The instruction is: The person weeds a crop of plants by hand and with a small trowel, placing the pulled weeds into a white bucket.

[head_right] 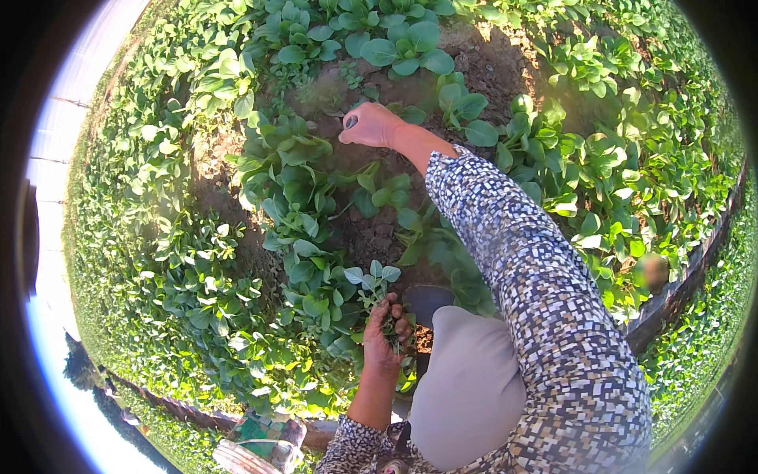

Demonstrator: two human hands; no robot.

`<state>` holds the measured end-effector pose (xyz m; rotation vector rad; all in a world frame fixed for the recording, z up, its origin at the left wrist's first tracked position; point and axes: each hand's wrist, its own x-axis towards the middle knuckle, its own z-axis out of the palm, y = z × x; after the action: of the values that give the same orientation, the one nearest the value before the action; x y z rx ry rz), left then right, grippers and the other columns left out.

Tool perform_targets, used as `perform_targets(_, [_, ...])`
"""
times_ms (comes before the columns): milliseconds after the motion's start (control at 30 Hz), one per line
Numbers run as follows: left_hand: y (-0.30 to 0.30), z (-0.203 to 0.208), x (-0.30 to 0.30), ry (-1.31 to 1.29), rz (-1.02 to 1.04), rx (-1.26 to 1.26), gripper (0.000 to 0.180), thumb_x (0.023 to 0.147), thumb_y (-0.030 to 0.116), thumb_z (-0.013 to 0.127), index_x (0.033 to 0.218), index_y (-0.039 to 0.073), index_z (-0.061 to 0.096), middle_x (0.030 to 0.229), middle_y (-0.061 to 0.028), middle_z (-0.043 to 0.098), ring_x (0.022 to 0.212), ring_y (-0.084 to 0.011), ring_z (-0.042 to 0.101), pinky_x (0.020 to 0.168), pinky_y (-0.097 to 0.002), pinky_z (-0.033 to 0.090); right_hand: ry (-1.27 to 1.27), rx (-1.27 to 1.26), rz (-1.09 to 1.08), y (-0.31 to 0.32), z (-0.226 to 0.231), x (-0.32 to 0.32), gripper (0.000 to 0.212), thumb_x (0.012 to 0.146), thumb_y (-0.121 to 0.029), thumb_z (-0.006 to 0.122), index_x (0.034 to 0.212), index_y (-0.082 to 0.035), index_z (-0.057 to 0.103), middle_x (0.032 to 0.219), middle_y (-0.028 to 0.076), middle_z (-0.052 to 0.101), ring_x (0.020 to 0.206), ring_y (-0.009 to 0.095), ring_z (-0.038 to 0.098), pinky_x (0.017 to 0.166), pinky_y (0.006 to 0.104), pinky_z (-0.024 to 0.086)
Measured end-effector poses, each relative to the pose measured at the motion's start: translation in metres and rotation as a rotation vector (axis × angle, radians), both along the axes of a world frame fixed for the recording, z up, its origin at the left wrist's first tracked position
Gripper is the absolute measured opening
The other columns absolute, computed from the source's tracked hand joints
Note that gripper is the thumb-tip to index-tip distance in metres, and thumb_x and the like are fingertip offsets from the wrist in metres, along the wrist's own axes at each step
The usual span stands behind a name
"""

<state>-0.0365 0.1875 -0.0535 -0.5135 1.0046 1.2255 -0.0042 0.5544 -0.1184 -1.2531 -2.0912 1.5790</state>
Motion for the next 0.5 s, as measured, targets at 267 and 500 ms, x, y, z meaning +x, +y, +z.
perform_targets(267, [-0.001,-0.004,-0.009,0.050,0.050,-0.019,0.022,0.094,0.025,0.054,0.107,0.007,0.053,0.077,-0.0006,0.052,0.055,-0.0104,0.047,0.043,-0.0225,0.039,0.359,-0.619,-0.337,-0.021,-0.004,-0.015,0.019,0.077,-0.020,0.071,0.079,-0.004,0.060,0.065,0.002,0.055,0.042,0.008,0.038,0.037,0.0269,0.024])
perform_targets(500, [-0.007,-0.001,-0.005,0.003,0.065,-0.016,0.023,0.093,0.024,0.055,0.108,0.007,0.053,0.077,-0.0005,0.052,0.055,-0.0107,0.047,0.043,-0.0228,0.039,0.031,-0.152,-0.476,-0.087,0.009,0.042,0.032,0.080,-0.032,0.069,0.071,-0.003,0.061,0.060,0.002,0.056,0.056,0.012,0.050,0.056,0.0302,0.041])
